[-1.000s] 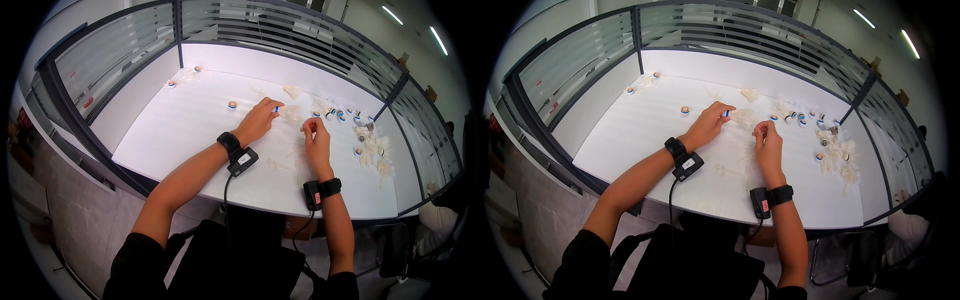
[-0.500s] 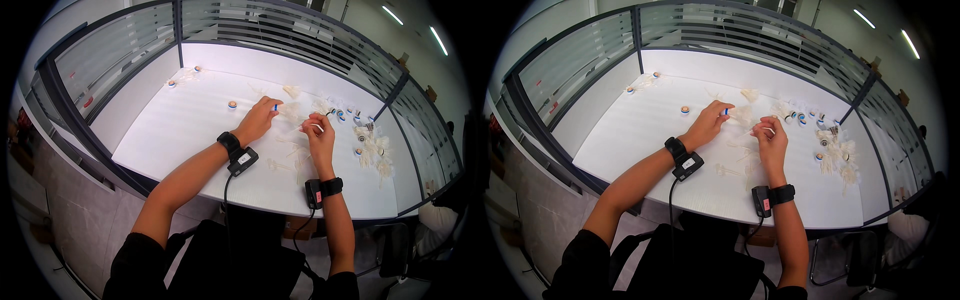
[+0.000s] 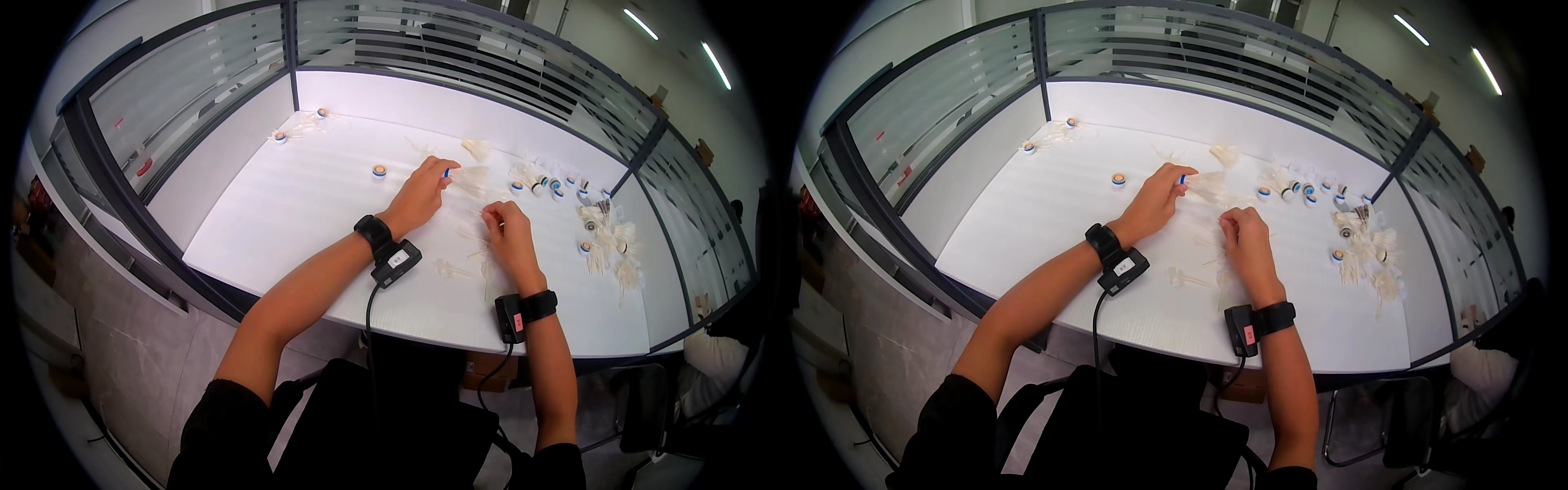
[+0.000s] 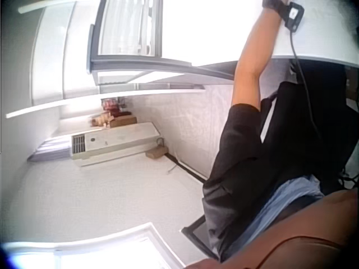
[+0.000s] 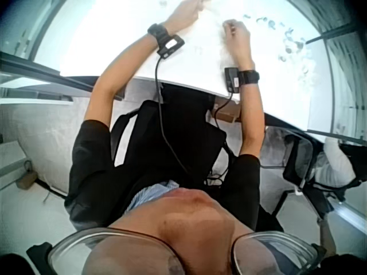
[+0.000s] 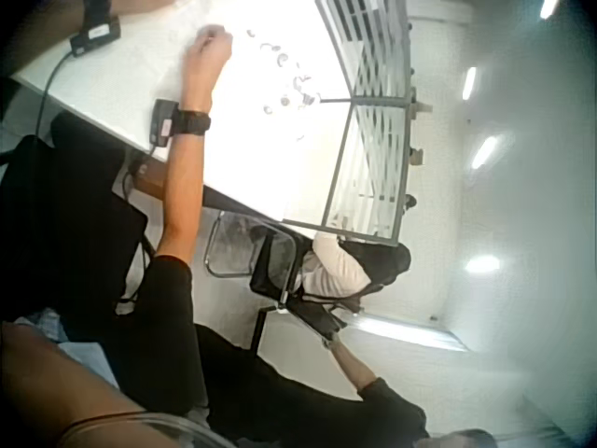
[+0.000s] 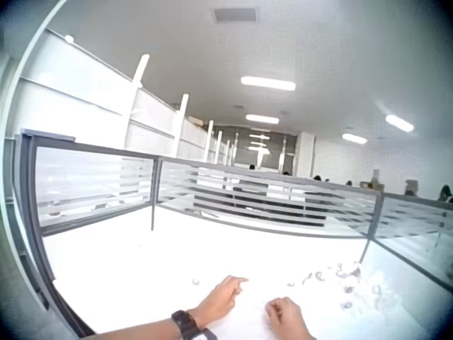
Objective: The worker is assembling shuttlecocks by carefully placing feathers into a base and applying glue.
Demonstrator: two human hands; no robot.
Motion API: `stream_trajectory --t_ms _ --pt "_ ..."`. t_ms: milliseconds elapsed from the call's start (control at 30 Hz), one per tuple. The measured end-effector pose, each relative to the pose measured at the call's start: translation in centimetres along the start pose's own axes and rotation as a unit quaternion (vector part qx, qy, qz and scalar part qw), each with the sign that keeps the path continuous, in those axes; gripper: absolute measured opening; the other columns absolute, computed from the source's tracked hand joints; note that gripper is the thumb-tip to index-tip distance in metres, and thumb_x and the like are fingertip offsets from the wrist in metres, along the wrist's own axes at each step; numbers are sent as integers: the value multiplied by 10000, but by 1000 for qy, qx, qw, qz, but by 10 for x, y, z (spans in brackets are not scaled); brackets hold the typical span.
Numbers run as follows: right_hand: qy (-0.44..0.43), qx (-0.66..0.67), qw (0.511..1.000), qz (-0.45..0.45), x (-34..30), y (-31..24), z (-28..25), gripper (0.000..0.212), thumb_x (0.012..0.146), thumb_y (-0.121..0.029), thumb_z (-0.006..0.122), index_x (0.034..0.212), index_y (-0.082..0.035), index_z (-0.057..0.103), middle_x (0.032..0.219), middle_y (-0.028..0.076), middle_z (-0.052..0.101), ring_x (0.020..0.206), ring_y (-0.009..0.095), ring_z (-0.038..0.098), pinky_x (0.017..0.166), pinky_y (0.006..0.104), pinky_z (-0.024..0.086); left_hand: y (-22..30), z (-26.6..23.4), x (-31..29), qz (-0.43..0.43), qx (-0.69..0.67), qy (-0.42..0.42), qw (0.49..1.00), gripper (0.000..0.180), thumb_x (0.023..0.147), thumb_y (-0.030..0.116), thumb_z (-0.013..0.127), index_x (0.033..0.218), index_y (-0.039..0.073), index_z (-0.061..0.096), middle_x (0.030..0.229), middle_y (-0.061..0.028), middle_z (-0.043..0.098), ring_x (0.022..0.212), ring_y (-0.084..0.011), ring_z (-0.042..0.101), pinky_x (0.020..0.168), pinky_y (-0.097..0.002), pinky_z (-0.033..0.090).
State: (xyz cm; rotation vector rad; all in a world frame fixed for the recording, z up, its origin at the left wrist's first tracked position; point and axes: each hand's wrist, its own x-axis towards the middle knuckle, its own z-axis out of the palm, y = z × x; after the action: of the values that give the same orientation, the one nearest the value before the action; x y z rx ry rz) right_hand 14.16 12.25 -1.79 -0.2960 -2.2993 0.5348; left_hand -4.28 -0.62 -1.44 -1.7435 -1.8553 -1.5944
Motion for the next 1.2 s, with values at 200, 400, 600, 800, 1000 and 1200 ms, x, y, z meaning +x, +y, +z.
stream_trajectory --t_ms 200,400,600,800,1000,1200 --pt "34 183 980 75 7 -21 -3 148 979 -135 640 910 -6 652 698 44 660 578 96 574 530 278 437 -5 1 -1 -12 -25 -2 1000 374 948 -116 441 1274 30 550 1120 -167 573 943 -286 616 850 -368 495" --pt "53 156 985 59 8 -25 -12 186 948 -158 671 816 -29 652 603 -23 576 546 39 467 508 239 351 -6 1 -1 3 -22 10 1000 367 949 -117 430 1263 30 549 1143 -168 575 952 -293 624 852 -371 497" --pt "8 174 983 62 7 -27 -12 185 934 -153 675 796 -33 649 604 -40 549 554 37 435 517 235 342 0 1 1 16 -51 -1 999 436 896 -160 413 1250 44 566 1153 -150 573 948 -268 589 810 -346 491" --pt "2 172 984 52 8 -35 -13 180 944 -156 669 811 -37 651 609 -46 534 562 38 430 518 233 343 1 -2 -1 12 -66 -18 998 494 857 -184 395 1243 62 582 1150 -121 562 916 -238 556 761 -325 487" --pt "0 168 985 46 6 -33 -12 171 942 -144 674 813 -34 650 608 -40 536 560 37 432 519 231 348 6 -3 0 16 -71 -31 997 510 853 -191 396 1252 64 588 1171 -123 563 959 -239 569 791 -319 497" --pt "-4 165 985 51 7 -33 -12 183 941 -140 682 807 -20 647 605 -37 542 558 34 436 519 231 356 7 -1 2 66 -47 -61 995 526 863 -201 403 1269 71 600 1206 -114 557 1012 -232 587 810 -314 514"
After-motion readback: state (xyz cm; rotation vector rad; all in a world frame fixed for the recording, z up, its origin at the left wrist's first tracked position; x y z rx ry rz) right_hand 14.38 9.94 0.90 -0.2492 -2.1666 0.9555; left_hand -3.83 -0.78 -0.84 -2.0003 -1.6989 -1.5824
